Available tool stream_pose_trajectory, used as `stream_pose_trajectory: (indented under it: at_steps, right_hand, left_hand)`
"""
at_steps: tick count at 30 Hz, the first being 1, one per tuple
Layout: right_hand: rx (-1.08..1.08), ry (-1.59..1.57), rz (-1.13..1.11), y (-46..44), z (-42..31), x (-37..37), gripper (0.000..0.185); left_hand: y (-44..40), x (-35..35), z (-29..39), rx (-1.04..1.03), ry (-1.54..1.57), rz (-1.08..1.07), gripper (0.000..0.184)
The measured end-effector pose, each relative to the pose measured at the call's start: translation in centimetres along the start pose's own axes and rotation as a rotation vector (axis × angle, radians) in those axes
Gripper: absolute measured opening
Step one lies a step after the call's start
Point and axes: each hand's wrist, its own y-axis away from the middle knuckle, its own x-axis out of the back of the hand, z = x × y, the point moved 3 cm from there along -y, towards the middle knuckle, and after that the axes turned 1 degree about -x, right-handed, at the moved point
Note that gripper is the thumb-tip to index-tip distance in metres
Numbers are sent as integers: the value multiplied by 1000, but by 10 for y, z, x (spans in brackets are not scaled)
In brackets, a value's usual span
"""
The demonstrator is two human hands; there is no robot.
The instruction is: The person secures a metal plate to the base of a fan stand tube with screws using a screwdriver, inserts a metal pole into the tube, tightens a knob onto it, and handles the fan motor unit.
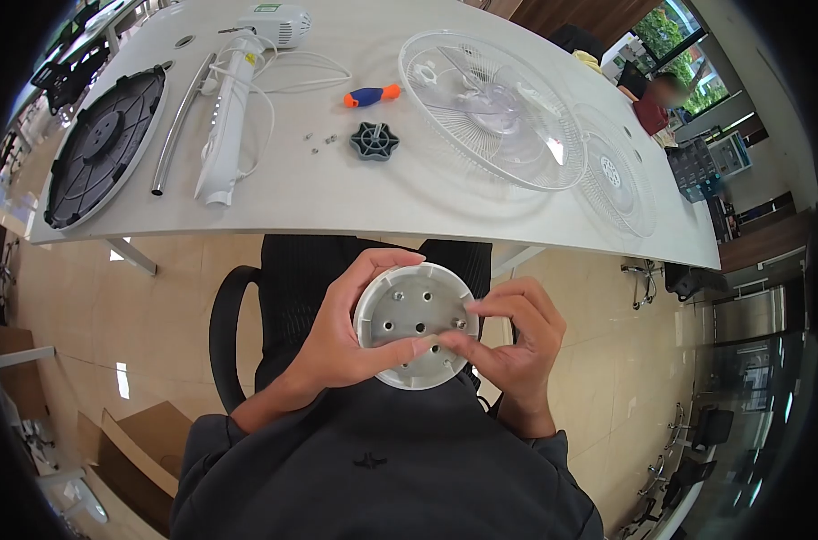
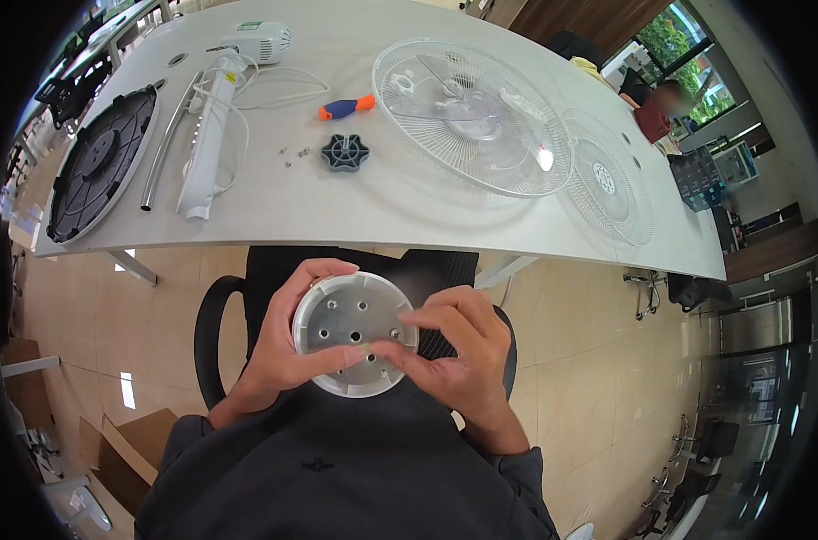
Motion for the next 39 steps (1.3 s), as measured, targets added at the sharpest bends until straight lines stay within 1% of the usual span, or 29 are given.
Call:
stream_pose_trajectory:
  at_steps: [1,2,4,8,11,13,14,16,18,19,20,22,23,25,26,28,29,31,32,34,35,37,39]
  right_hand:
    - [-57,-59,-14,-3,0,0,27]
    - [-55,-59,-10,-4,1,2,27]
    - [-49,-33,-141,-4,3,4,29]
    - [-92,-25,-75,-1,5,2,28]
    - [-52,0,-78,-8,0,5,26]
    - [-86,-143,-124,-12,-2,6,28]
    - [-80,-145,-127,-11,0,4,28]
    - [-80,-96,-106,-2,7,3,27]
    - [-85,-46,-98,-2,4,7,26]
    - [-85,-9,-96,-4,2,6,26]
    - [-68,-50,-121,-7,-3,4,26]
    - [-138,-101,-138,-13,-7,6,23]
    - [-117,-126,-170,-11,-5,2,23]
    - [-68,11,-156,-8,-1,1,25]
    - [-55,13,-168,-9,-3,2,25]
    - [-145,19,-126,-11,-6,1,23]
    - [-143,23,-131,-14,-7,1,23]
    - [-138,-87,-129,-21,-10,-1,23]
    - [-132,-86,-134,-21,-8,0,23]
    - [-47,-1,-244,-18,-6,-1,22]
    - [-36,3,-242,-20,-8,-1,22]
    - [-101,33,-207,-20,-11,-2,21]
    - [-103,37,-200,-27,-19,-5,21]
  left_hand:
    - [0,0,0,-2,-2,-3,70]
    - [-1,0,0,7,-2,4,70]
    - [-3,1,0,18,-3,8,70]
    - [-2,-2,-2,23,8,5,69]
    - [-1,-2,-1,15,1,-6,69]
    - [0,0,0,10,-3,-3,69]
    - [0,1,0,-4,-19,-9,68]
    - [0,0,-3,-17,-34,-16,68]
    - [1,-2,-5,-22,16,-23,68]
    - [1,-1,-5,-69,-22,-29,68]
    - [1,1,-4,-114,-67,-22,67]
    - [2,3,-6,-123,-27,-36,69]
    - [3,3,-7,-123,-49,-29,69]
    - [3,4,-7,-135,-62,-9,70]
    - [2,1,-8,-119,-25,-27,70]
    - [2,0,-8,-106,21,-46,71]
    - [2,2,-7,-97,26,-49,72]
    - [4,4,-7,-87,33,-47,72]
    - [4,6,-6,-99,21,-44,72]
    - [4,8,-6,-124,5,-40,72]
    - [4,7,-6,-137,0,-36,72]
    - [4,7,-4,-157,-3,-34,72]
    - [5,8,-5,-127,28,-19,71]
